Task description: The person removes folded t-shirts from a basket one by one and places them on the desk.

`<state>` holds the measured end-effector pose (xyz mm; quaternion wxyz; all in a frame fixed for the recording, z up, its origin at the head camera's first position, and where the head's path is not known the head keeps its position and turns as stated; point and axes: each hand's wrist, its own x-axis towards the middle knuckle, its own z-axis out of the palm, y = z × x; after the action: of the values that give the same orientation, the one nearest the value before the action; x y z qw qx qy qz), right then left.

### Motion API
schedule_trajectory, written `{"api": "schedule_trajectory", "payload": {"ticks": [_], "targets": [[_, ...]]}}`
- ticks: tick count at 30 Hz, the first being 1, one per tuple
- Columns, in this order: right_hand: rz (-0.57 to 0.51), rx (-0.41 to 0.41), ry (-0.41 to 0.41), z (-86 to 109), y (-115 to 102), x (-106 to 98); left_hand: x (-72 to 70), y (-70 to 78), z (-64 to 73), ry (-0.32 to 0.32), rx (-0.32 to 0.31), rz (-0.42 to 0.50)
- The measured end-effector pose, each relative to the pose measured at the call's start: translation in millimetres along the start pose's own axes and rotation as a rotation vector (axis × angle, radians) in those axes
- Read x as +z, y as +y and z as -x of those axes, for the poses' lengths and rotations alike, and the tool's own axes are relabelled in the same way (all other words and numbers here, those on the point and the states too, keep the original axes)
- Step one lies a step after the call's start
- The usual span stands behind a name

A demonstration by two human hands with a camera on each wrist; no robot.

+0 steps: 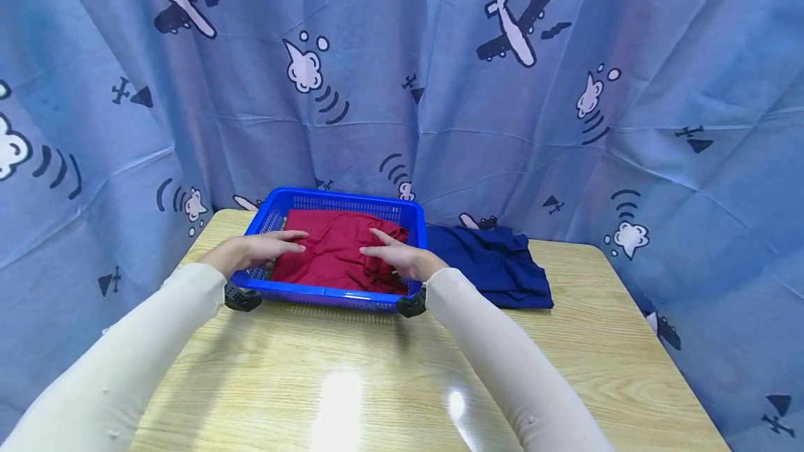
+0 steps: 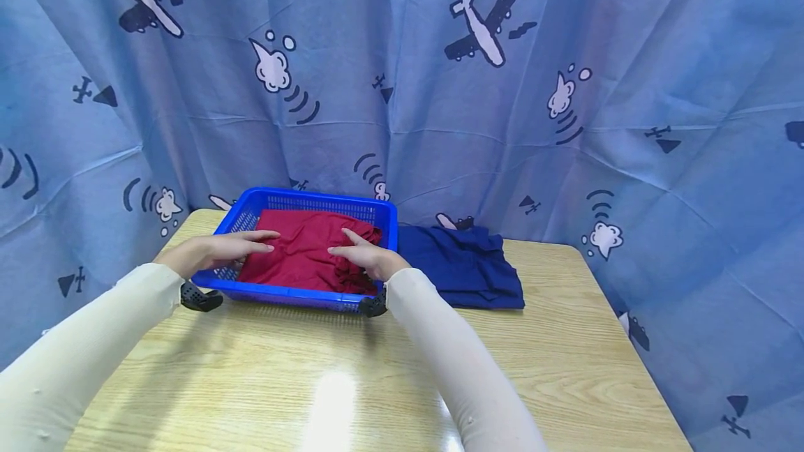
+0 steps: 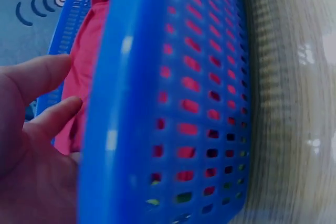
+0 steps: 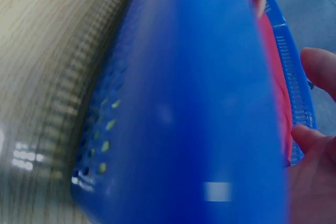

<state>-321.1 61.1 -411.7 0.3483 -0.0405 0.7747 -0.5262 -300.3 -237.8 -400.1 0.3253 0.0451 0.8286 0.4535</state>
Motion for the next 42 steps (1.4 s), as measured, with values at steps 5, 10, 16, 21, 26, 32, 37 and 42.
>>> {"api": "schedule_trajectory", "payload": {"ticks": [5, 10, 16, 21, 26, 32, 37, 42], "targets": [[0.02, -0.018, -0.039, -4.4, 3.7, 1.3, 3.4, 1.2, -3.3, 0.005, 0.034, -0.057], [0.027, -0.067, 0.006, -7.8, 6.0, 3.8, 3.4, -0.3, -5.8, 0.07, 0.086, -0.095], [0.086, -0.122, 0.129, -6.4, 2.9, 5.6, 2.5, 0.8, -7.5, 0.139, 0.15, -0.076], [0.096, -0.162, 0.205, -5.3, 0.9, 6.2, 1.7, 1.9, -5.7, 0.146, 0.173, -0.034], [0.07, -0.207, 0.265, -3.7, -2.3, 4.2, -1.2, 6.1, -2.0, 0.141, 0.206, 0.027], [0.045, -0.22, 0.282, 3.3, -8.9, -2.9, -3.2, 12.8, 2.7, 0.146, 0.249, 0.064], [0.029, -0.237, 0.28, 9.1, -15.2, -8.8, -5.8, 20.4, 8.9, 0.191, 0.288, -0.029], [0.027, -0.254, 0.263, 14.8, -19.9, -11.5, -9.1, 31.4, 14.7, 0.231, 0.306, -0.068]]}}
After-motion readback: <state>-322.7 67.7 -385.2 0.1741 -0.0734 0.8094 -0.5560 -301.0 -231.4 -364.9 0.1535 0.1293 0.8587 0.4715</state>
